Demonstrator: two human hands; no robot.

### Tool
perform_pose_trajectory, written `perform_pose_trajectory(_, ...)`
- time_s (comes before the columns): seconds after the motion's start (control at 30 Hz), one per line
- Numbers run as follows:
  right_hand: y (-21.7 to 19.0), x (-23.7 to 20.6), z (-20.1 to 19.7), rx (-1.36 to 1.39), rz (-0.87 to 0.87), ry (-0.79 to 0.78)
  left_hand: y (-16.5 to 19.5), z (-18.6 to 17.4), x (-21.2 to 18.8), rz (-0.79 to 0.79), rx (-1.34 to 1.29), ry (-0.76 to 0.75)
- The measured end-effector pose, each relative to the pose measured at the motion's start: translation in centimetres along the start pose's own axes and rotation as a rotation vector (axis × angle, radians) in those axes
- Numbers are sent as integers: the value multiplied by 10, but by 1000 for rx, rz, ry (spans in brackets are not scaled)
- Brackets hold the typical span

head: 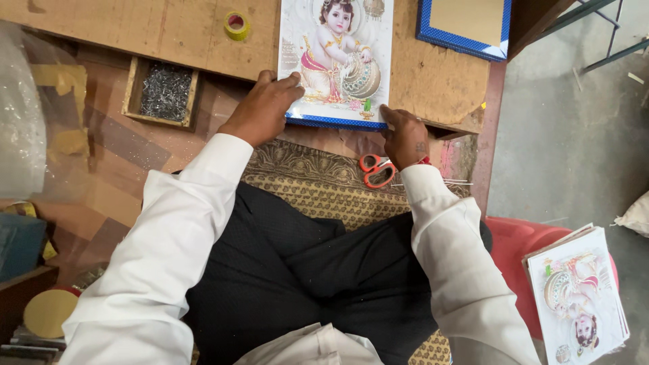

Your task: The person sits on the floor and assembles a picture frame. They place a printed image onto a cardboard backing, cover it with a transparent sheet, and use scissors to trim the excess plastic. They then apply blue decorative tape to the edges of the cardboard to create a border, folding the tape over the corners and trimming the excess.

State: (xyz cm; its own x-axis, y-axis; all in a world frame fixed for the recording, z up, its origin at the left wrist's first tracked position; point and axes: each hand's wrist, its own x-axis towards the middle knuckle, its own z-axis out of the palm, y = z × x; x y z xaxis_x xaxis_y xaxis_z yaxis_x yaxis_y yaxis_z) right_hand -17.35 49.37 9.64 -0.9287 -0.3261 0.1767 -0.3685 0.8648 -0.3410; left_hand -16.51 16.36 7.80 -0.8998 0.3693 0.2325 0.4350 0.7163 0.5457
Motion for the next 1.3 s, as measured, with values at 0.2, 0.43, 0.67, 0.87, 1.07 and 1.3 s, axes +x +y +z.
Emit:
perform_pose_trajectory(0.2,-41,-10,21,1100,760,464,-3,-2,-1,-32,-225,165)
perform_pose_trajectory(0.43,-101,0,107,2417,1059,412,7,22,13,-278,-334,445)
perform_pose_trajectory(0.67,-93,3,103,2363,602,374,32,19,9,-255,-506,496)
perform_pose_trajectory(0.87,-96,-35,-64,1692,439,392,111,-32,-17,-68,-309,473)
perform_pose_trajectory(1.07,-150,-70,-260,666,21,-75,167,-103,-36,116,75,679)
perform_pose_trajectory(1.3,-215,-60,-263,51,-204,-517,173,-68,-122,-226,-169,597)
